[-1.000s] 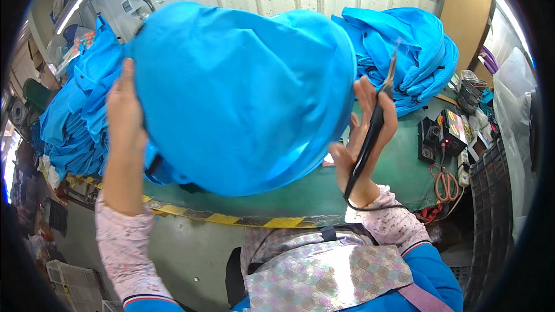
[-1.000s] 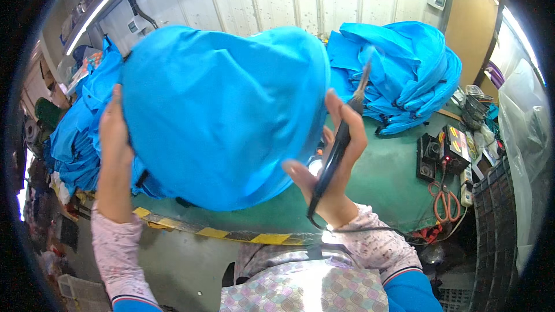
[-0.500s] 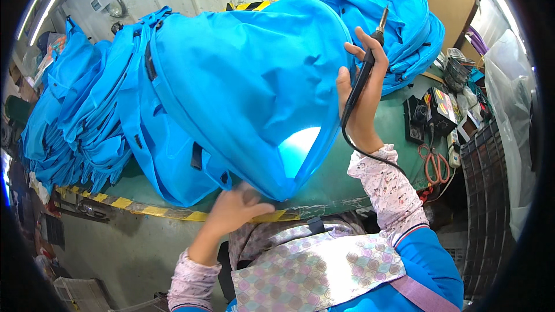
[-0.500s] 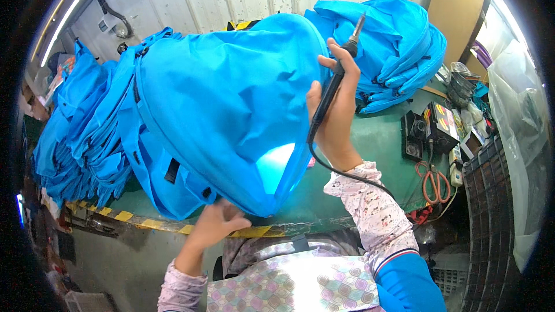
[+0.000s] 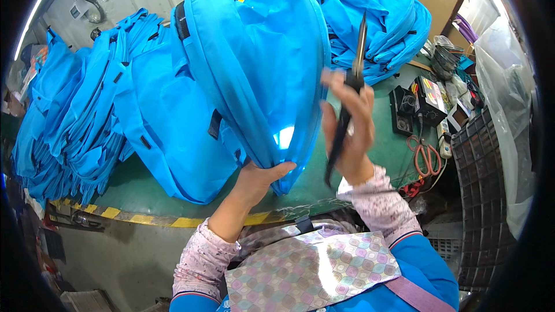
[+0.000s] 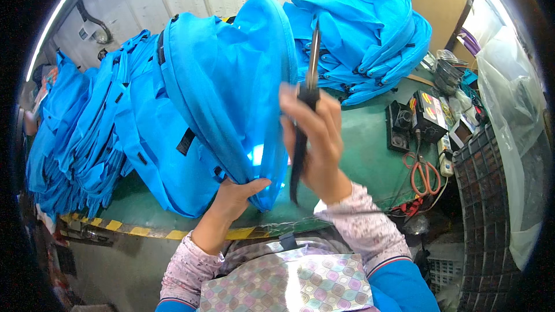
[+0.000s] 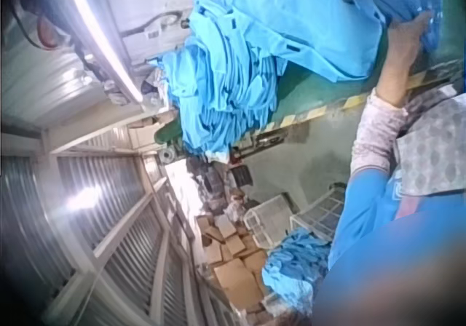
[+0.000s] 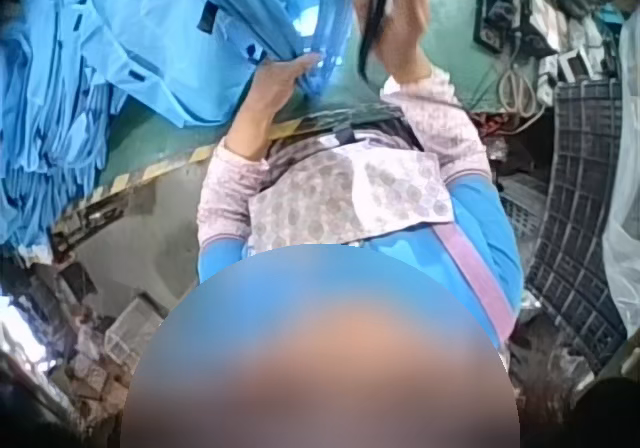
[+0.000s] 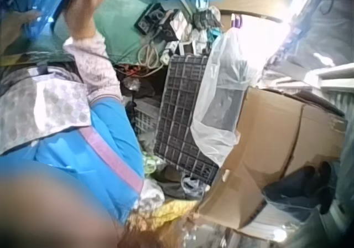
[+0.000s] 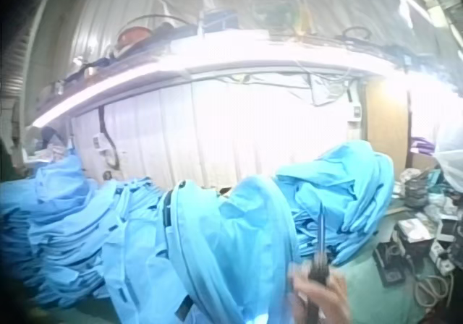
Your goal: The person uses a handheld soldering iron to stitch the seams of blue fabric bags. They pick up each bag, apply the hot tip along the edges, and place the finished bag on a growing stack on the table.
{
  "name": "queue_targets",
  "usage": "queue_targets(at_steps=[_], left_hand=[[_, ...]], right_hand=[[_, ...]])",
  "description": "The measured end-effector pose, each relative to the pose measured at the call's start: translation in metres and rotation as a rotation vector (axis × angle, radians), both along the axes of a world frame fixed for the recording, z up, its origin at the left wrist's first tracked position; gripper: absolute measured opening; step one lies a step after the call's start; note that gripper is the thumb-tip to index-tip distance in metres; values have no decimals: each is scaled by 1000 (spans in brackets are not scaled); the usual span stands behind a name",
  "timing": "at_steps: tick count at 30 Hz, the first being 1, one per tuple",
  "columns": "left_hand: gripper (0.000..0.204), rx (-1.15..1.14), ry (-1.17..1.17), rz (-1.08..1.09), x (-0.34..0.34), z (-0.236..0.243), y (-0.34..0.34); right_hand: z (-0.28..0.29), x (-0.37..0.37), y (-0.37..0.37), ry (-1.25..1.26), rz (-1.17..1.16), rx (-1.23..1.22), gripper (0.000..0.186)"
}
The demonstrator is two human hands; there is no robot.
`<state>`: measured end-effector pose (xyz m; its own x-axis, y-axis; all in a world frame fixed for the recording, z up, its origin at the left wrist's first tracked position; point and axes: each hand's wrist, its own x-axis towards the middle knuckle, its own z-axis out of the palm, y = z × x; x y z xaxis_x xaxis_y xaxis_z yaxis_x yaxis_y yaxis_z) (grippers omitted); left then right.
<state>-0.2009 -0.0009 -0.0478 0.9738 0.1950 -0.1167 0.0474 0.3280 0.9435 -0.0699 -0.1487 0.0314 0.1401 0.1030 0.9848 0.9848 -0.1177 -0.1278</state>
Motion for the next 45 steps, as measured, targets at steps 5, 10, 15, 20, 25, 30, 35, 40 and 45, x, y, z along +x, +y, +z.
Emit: queue_targets(at_steps=[5, 10, 15, 20, 25, 30, 35, 40, 45], left_hand=[[48, -77, -56, 66, 10, -4, 1], [41, -118, -44, 120, 18, 5, -6], [46, -155, -80, 125, 19, 9, -14], [46, -171, -92, 150, 17, 9, -18], [49, -132, -104, 167, 17, 3, -19], [48, -107, -163, 199, 18, 6, -19], [48, -23, -156, 221, 11, 1, -15], [48, -6, -222, 391, -6, -12, -12], [44, -189, -185, 342, -4, -19, -16]], right_hand=[[-37, -55, -62, 152, 109, -175, 31], [-60, -59, -63, 26, 44, -259, 27], [-58, -59, -60, -43, 30, -290, 30], [-55, -58, -59, -90, 16, -315, 29], [-44, -49, -52, 31, 61, -250, 25], [-32, -48, -55, 157, 161, -143, 24], [-20, -16, -19, -103, 66, -367, 31], [-45, 4, -9, -80, 3, -410, 50], [-53, -21, 16, 180, 272, -244, 62]])
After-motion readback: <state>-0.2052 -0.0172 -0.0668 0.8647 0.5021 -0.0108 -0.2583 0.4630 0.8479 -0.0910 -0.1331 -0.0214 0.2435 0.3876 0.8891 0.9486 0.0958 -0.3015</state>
